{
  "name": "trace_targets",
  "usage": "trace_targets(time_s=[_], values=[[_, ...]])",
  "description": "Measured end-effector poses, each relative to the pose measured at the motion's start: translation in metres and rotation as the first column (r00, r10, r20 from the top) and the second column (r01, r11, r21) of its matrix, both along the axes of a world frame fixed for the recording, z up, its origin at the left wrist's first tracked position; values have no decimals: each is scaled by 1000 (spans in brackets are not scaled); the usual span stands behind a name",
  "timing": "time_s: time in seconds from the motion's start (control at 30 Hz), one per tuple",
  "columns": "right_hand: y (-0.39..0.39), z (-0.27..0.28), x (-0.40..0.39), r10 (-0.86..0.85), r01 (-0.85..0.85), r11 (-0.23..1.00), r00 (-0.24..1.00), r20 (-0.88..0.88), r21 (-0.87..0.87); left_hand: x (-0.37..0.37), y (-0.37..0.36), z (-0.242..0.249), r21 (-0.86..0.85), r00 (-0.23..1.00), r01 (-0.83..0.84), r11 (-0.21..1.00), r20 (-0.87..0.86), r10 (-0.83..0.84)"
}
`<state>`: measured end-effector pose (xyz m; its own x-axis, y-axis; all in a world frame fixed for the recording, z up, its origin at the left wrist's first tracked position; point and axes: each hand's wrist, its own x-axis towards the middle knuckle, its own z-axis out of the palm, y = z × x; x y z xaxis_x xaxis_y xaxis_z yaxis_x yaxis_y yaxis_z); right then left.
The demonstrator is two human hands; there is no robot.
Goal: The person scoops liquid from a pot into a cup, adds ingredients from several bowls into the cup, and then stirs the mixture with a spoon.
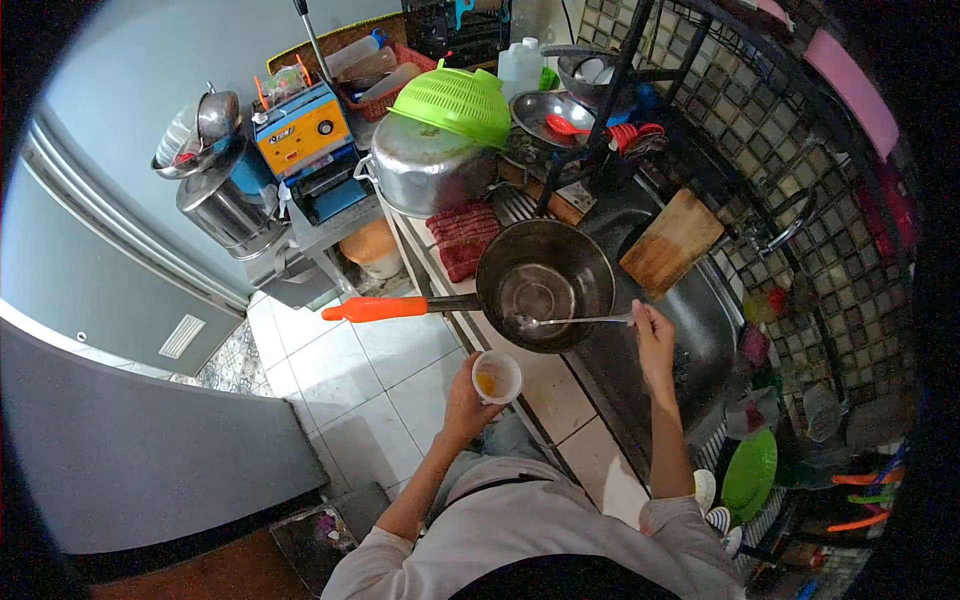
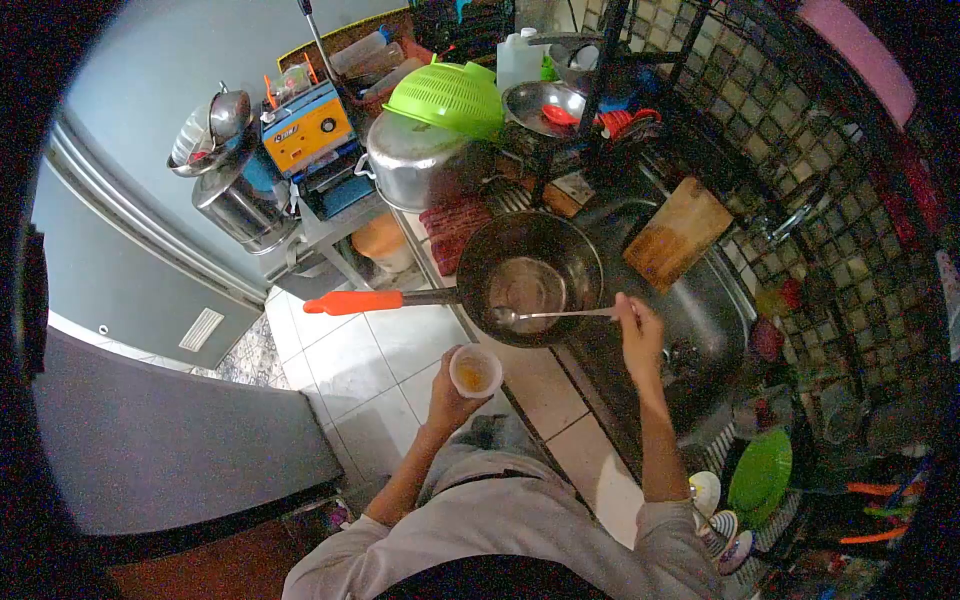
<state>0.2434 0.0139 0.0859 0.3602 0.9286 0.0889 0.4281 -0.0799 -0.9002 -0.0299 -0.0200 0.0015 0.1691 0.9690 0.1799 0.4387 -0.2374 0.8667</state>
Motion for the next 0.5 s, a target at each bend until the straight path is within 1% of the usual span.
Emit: trace_targets(time_s=[0.13,0.2,0.23,0.3,0.33,0.4,0.5], values=[[-10,20,-3,21,-21,999,1000,-12,46,1,1,-2,20,1000,13,1000,17,-13],[-16,32,-12,42,-49,994,996,74,96,3,1,-3,18,1000,10,1000,21,-10],[-19,33,-14,41,-48,994,996,73,95,3,1,-3,17,1000,6,1000,25,-6],[-24,34,-18,82,-119,980,971,224,160,4,2,-2,31,999,14,999,34,-15],[-26,38,-21,81,-118,980,971,223,160,4,2,-2,45,999,21,999,45,-23],[-29,46,-27,142,-216,954,936,323,206,5,3,0,52,999,25,998,46,-27],[-32,48,-28,145,-235,946,923,355,225,6,2,1,76,999,25,997,30,-28]])
